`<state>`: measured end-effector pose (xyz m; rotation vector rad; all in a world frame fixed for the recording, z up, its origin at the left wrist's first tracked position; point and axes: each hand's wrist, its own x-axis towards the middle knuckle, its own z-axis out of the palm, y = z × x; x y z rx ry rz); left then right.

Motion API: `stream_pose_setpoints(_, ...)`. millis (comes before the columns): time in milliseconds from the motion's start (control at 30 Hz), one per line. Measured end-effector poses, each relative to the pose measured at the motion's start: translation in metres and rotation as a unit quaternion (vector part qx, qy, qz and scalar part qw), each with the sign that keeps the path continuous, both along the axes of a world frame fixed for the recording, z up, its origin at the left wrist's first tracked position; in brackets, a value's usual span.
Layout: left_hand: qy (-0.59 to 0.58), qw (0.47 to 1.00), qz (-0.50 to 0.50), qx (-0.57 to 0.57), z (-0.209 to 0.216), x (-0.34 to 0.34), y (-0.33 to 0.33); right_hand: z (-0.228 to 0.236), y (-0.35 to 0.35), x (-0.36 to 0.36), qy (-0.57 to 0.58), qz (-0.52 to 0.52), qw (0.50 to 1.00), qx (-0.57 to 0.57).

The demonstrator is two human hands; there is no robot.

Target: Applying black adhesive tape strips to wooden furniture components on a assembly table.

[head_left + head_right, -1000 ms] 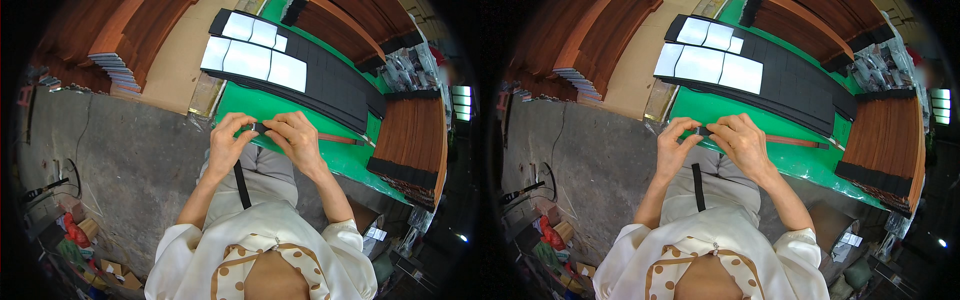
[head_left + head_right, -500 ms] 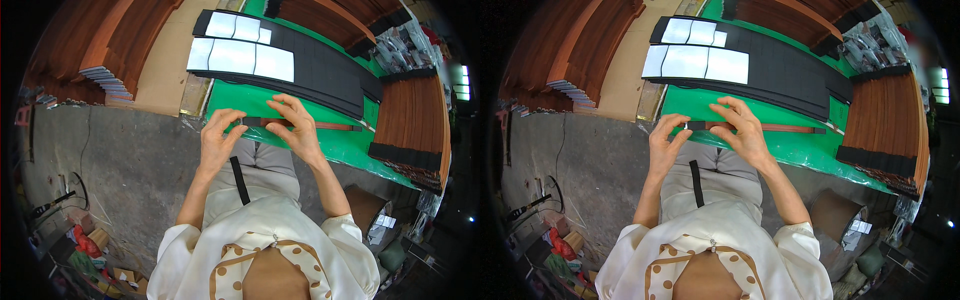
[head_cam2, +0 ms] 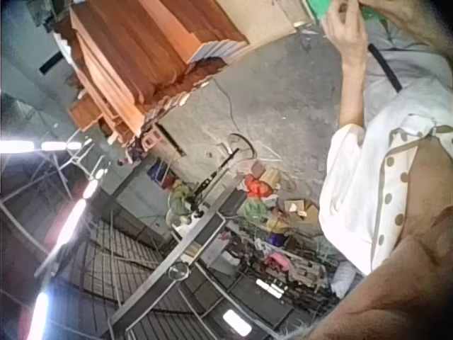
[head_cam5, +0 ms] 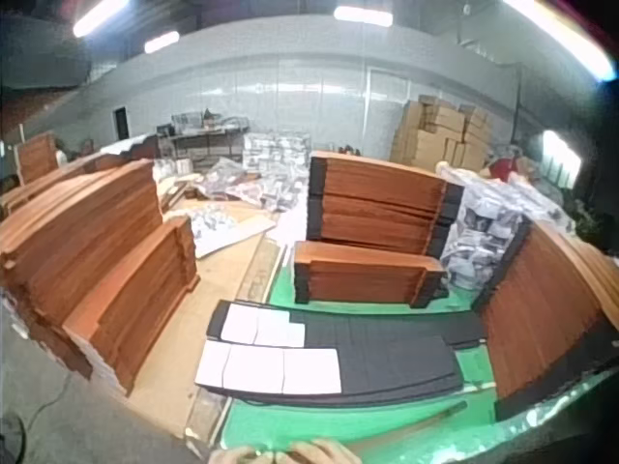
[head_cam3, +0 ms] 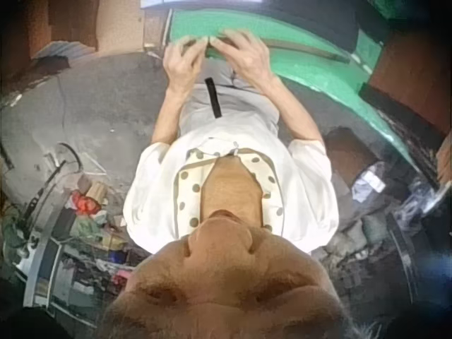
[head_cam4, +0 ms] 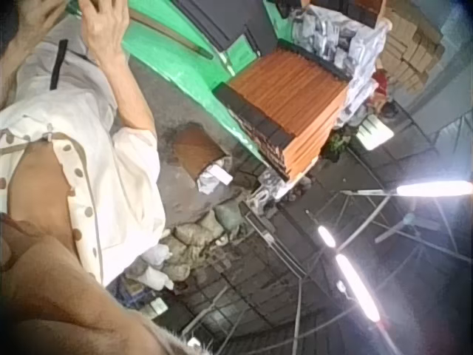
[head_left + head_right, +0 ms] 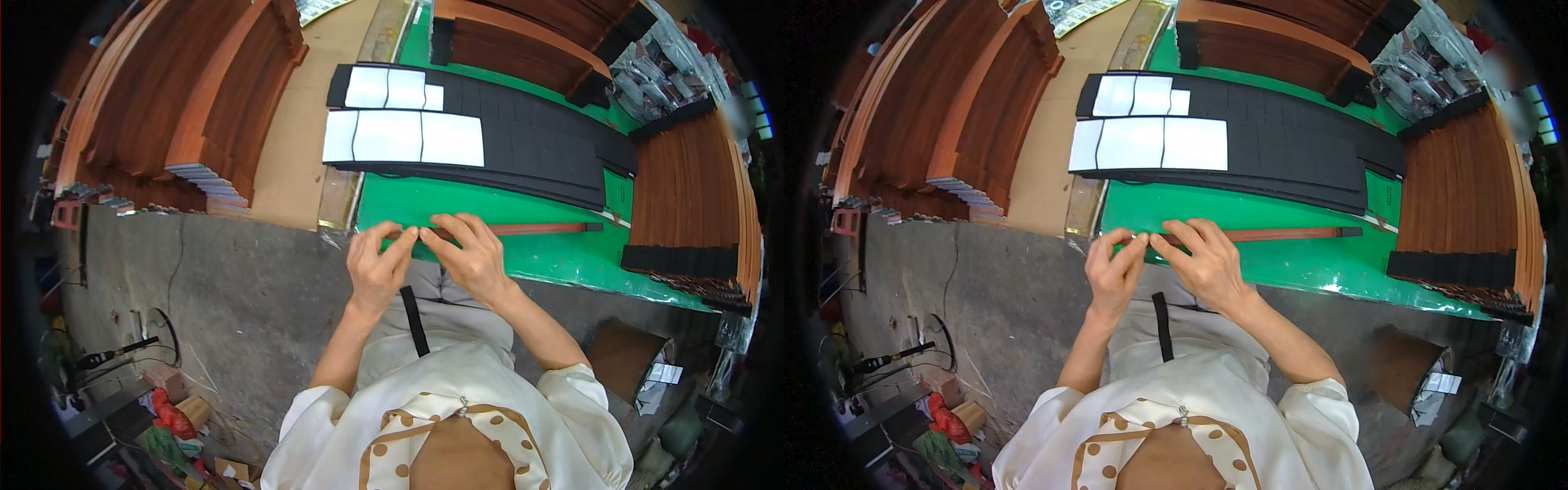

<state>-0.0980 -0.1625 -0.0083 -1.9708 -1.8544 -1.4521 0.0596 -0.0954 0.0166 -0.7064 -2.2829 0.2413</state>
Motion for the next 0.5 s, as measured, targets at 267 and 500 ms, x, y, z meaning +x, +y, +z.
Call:
stream_pose_setpoints(267, -0.09, 0.996, -0.005, -0.028, 0.005, 0.01, 0.007, 0.005, 0.008, 0.004, 0.044, 0.022, 0.997, -0.064)
stream_pose_setpoints(500, -0.166, 0.974, 0.074, -0.132, 0.027, 0.007, -0.005, 0.009, 0.057, 0.154, -0.043, -0.34, 0.938, 0.044)
